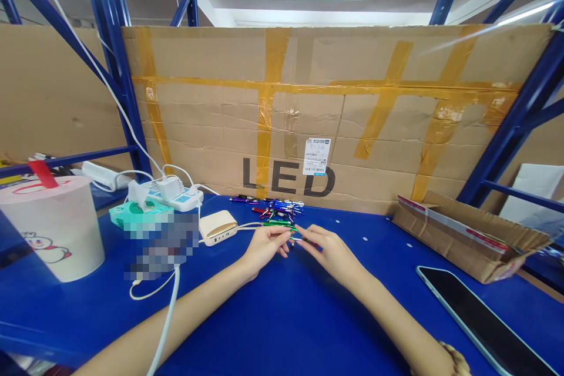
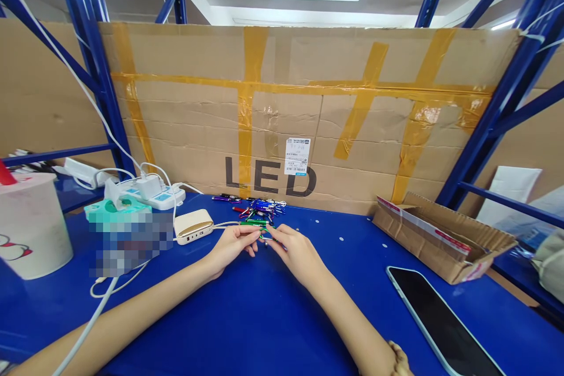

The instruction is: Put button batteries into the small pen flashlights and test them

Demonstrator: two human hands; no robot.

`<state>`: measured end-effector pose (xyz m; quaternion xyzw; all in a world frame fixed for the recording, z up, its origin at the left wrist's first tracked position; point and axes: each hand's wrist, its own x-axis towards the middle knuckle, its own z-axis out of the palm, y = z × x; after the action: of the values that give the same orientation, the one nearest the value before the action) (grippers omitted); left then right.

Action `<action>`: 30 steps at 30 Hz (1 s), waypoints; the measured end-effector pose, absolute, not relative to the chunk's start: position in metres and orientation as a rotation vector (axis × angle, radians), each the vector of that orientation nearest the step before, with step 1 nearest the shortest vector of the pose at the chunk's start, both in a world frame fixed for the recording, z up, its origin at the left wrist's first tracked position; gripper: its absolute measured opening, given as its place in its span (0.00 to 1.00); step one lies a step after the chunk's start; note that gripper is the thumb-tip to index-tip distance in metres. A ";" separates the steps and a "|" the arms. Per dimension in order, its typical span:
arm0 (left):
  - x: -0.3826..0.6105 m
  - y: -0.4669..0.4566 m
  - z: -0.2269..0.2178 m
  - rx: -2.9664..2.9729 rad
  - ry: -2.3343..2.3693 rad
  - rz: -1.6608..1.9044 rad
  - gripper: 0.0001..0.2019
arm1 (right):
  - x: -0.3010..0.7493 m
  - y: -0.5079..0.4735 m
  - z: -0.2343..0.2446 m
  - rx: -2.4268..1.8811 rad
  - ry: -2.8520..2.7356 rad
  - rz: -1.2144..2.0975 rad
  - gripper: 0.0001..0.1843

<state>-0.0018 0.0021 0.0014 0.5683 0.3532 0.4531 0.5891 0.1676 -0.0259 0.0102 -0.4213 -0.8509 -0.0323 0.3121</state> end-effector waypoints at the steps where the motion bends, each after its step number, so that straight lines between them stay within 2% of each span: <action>1: -0.002 0.002 0.001 1.334 0.824 1.053 0.17 | 0.167 -0.027 0.011 -1.122 -2.262 -0.086 0.18; 17: -0.002 0.004 0.000 1.420 0.867 1.066 0.19 | 0.164 -0.029 0.011 -1.166 -2.323 -0.271 0.17; 22: -0.002 0.005 -0.003 1.561 0.907 1.087 0.18 | 0.164 -0.029 0.009 -1.154 -2.332 -0.189 0.21; 30: -0.003 0.003 -0.003 1.711 0.943 1.144 0.16 | 0.161 -0.032 0.010 -1.210 -2.344 -0.109 0.19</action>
<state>-0.0034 0.0027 -0.0030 0.6840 0.3769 0.4576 0.4250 0.1608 -0.0321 0.0103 -0.4441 -0.8600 -0.0401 0.2482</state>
